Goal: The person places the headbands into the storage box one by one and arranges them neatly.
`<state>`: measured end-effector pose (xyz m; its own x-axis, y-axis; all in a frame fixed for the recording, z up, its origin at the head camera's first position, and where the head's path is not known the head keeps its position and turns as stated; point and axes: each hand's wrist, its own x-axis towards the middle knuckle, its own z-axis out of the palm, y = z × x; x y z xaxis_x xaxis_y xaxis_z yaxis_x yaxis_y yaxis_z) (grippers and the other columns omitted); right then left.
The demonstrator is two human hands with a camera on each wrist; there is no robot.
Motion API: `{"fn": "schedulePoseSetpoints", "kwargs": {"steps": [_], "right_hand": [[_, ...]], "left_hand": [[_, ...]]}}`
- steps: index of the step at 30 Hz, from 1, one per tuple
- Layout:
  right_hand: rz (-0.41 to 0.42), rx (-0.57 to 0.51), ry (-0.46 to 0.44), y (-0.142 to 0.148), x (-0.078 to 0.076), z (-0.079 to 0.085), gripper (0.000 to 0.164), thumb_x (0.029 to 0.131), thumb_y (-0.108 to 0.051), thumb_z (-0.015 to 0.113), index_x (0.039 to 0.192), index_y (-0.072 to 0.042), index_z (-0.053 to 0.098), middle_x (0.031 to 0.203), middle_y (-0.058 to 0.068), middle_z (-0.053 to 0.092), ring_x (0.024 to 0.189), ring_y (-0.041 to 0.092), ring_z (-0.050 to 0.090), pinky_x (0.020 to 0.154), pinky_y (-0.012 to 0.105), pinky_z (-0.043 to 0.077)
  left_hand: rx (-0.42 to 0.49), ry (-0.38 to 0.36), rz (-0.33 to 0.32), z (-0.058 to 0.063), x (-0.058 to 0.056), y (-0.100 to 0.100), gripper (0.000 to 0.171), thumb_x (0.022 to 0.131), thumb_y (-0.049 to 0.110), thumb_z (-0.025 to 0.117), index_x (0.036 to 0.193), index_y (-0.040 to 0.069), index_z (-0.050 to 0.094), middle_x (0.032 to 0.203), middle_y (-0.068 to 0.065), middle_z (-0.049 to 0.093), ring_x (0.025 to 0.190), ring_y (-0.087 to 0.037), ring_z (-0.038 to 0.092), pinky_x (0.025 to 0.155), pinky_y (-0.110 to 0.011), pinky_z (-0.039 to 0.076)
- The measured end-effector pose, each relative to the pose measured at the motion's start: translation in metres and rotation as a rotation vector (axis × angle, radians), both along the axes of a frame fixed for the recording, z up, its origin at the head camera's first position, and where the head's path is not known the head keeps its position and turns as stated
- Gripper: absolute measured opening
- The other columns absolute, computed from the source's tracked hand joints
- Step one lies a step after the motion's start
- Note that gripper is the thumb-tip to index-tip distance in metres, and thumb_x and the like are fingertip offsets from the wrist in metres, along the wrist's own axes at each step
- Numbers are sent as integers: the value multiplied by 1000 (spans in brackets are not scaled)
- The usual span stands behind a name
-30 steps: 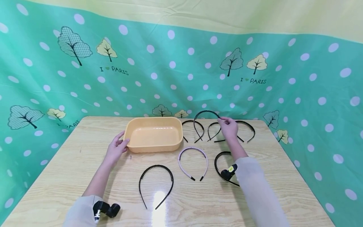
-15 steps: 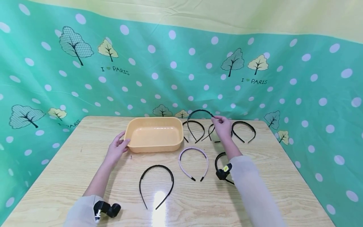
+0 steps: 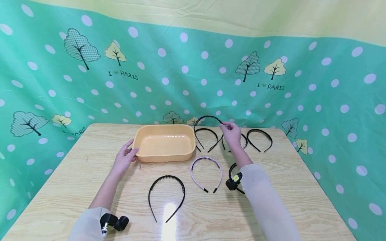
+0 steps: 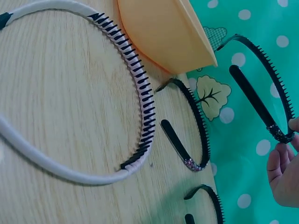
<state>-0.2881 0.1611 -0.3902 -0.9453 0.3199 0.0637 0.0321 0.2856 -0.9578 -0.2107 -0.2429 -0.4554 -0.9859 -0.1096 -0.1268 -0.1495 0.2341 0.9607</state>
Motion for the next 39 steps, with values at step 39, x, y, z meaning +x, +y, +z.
{"fn": "schedulePoseSetpoints", "kwargs": {"steps": [39], "right_hand": [[68,-29,61,-57,-2,4,27,84,-24,69,107,-9,66,87,1,54,75,13,48,56,17,43]], "left_hand": [[-12,10,14,-2,1,2,67,94,43,52,150,22,22,136,-23,42,88,3,54,86,-18,53]]}}
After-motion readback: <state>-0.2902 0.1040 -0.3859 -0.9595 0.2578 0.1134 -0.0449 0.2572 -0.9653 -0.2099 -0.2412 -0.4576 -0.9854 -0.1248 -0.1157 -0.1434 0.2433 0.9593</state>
